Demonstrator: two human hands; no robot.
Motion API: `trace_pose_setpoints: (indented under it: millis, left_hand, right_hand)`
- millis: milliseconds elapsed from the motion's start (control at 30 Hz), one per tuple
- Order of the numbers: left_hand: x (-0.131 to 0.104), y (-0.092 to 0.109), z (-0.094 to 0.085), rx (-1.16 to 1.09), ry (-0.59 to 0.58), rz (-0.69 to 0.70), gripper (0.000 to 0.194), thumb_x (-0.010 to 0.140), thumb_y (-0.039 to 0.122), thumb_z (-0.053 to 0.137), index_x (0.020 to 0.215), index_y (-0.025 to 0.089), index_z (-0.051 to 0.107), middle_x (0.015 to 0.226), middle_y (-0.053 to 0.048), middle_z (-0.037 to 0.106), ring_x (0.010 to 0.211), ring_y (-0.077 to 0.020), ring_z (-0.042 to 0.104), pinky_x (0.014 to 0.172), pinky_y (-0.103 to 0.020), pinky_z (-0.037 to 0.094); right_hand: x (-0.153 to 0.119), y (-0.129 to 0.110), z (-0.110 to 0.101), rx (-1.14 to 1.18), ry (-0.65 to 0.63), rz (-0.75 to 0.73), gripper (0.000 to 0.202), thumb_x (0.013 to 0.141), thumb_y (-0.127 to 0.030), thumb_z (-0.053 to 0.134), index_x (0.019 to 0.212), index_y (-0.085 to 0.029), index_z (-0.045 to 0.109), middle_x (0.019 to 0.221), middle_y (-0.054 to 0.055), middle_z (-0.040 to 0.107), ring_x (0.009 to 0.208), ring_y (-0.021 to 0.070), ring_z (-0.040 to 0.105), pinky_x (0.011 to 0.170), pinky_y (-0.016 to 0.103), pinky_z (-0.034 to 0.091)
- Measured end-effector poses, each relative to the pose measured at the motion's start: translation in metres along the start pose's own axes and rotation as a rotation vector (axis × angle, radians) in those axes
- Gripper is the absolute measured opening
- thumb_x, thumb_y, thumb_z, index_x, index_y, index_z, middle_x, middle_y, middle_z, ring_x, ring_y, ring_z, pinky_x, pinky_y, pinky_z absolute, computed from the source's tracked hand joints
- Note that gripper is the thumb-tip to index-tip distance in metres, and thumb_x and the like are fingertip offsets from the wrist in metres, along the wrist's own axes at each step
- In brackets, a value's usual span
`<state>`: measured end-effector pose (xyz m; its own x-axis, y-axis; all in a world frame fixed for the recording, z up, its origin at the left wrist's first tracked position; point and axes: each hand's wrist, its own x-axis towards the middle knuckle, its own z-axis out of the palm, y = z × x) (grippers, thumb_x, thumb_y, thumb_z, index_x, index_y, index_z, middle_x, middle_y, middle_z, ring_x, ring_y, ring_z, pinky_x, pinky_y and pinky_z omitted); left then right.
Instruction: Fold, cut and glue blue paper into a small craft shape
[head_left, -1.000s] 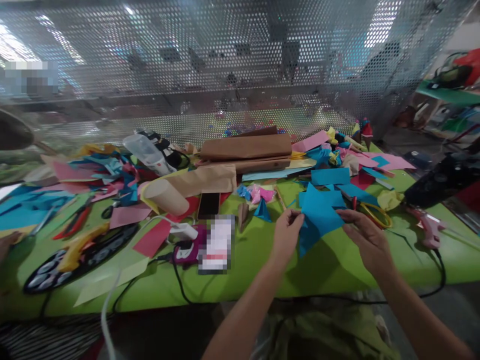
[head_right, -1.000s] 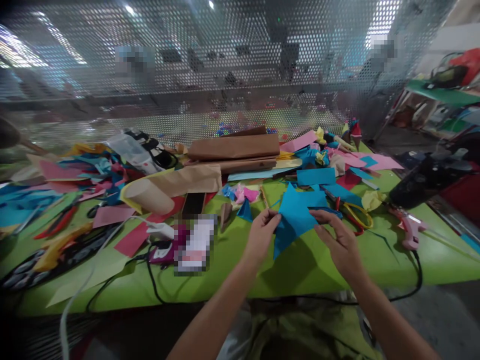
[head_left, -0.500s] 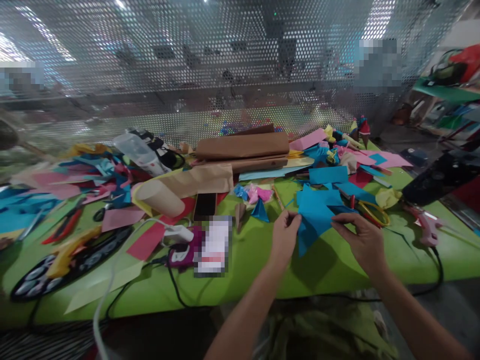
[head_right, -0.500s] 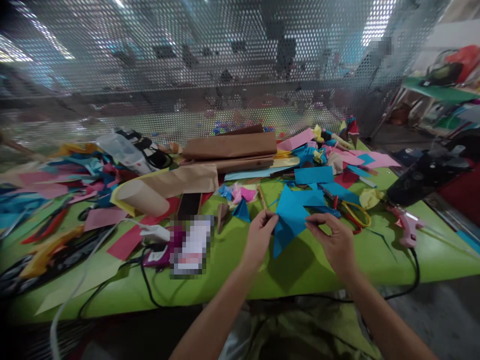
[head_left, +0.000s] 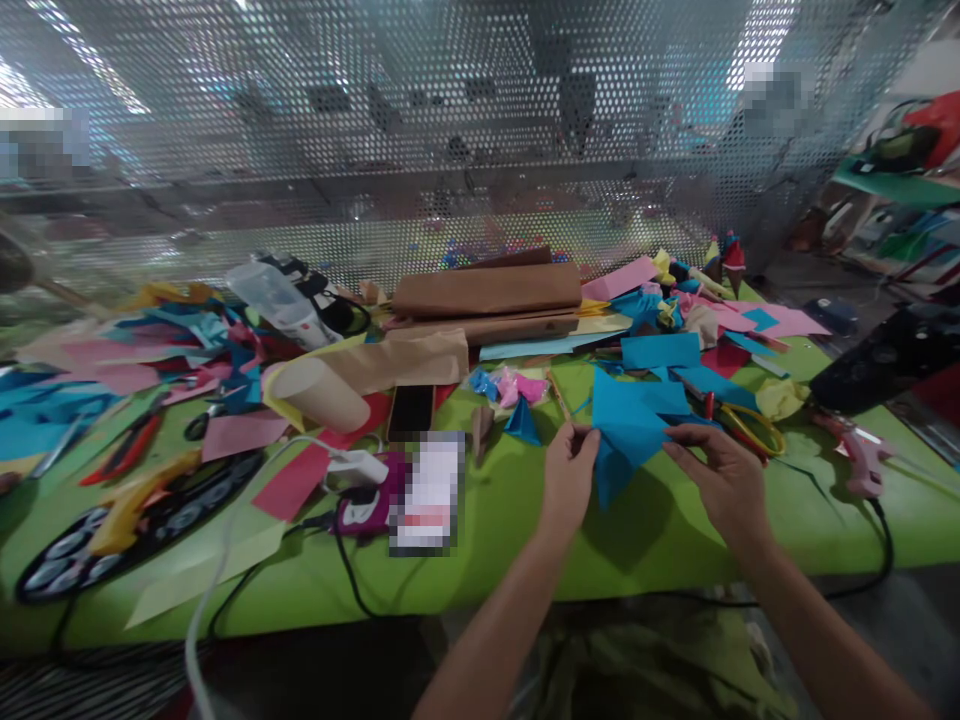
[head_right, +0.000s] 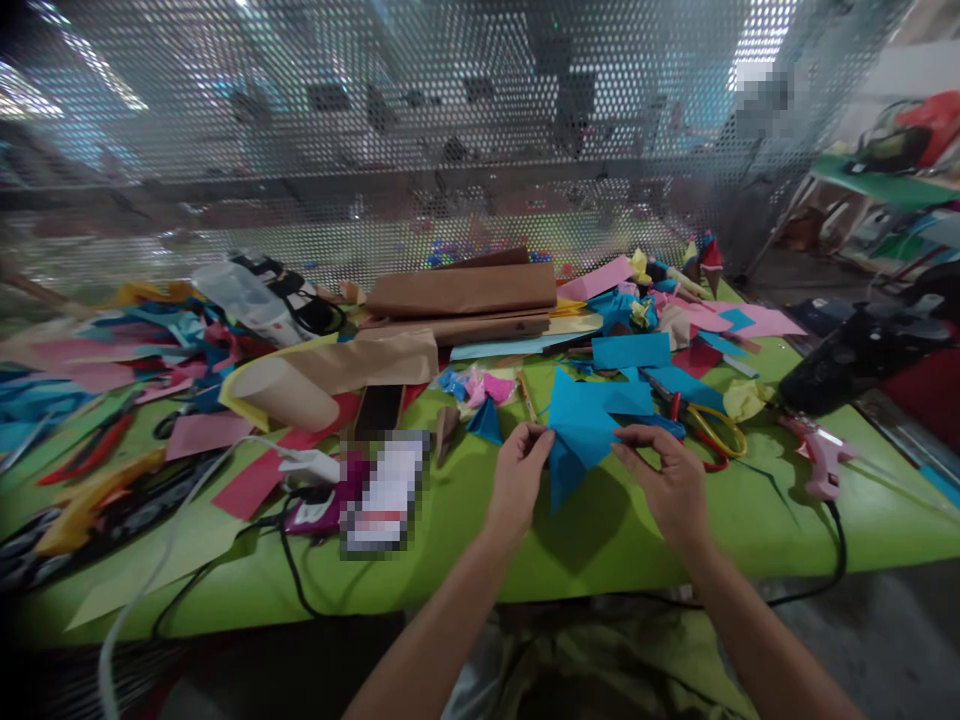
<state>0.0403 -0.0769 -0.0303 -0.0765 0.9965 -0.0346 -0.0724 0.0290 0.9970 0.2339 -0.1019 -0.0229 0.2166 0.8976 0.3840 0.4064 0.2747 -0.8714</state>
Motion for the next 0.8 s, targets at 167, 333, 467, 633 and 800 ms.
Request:
trace_pose_setpoints:
  millis: [167,333,467,633,800]
  left_hand:
    - [0.0009,-0.0017,-0.0001,0.002,-0.010,0.010,0.020,0.090,0.035,0.062,0.080,0.019,0.057,0.070,0.004,0.049,0.069,-0.0122,0.044,0.065,-0.024,0.035]
    - [0.0012,-0.0028,-0.0003,-0.014,-0.005,-0.018,0.019,0.089,0.034,0.062,0.080,0.018,0.057,0.069,0.004,0.047,0.068,-0.0121,0.043,0.063,-0.024,0.033]
    - [0.0010,-0.0014,0.0000,-0.006,0.007,-0.022,0.019,0.089,0.033,0.062,0.079,0.018,0.057,0.069,0.004,0.048,0.069,-0.0118,0.043,0.064,-0.024,0.033]
    - [0.0015,-0.0021,0.0003,-0.021,0.015,-0.021,0.019,0.088,0.032,0.062,0.077,0.017,0.056,0.068,0.004,0.047,0.068,-0.0115,0.042,0.064,-0.024,0.034]
    - [0.0004,-0.0041,0.0000,-0.026,0.014,-0.010,0.018,0.089,0.032,0.062,0.080,0.017,0.058,0.070,0.004,0.051,0.068,-0.0116,0.045,0.064,-0.023,0.035]
  right_hand:
    - [0.0034,-0.0002,0.0011,-0.051,0.013,-0.024,0.019,0.085,-0.039,0.076,0.096,-0.023,0.075,0.096,0.006,0.076,0.089,0.0246,0.069,0.078,0.038,0.053]
    - [0.0032,-0.0016,0.0014,-0.091,0.025,-0.048,0.016,0.086,-0.037,0.076,0.095,-0.024,0.077,0.093,0.004,0.078,0.087,0.0241,0.071,0.078,0.037,0.054]
    - [0.0030,0.0000,0.0032,-0.110,0.042,-0.101,0.013,0.087,-0.036,0.075,0.094,-0.025,0.078,0.094,0.003,0.078,0.087,0.0232,0.071,0.076,0.035,0.055]
    - [0.0048,0.0005,0.0049,-0.126,0.040,-0.144,0.009,0.087,-0.033,0.075,0.092,-0.026,0.078,0.092,0.002,0.078,0.083,0.0218,0.071,0.075,0.034,0.055]
    - [0.0063,0.0023,0.0056,-0.168,0.048,-0.166,0.010,0.088,-0.035,0.073,0.089,-0.025,0.076,0.090,0.003,0.078,0.083,0.0220,0.071,0.075,0.033,0.054]
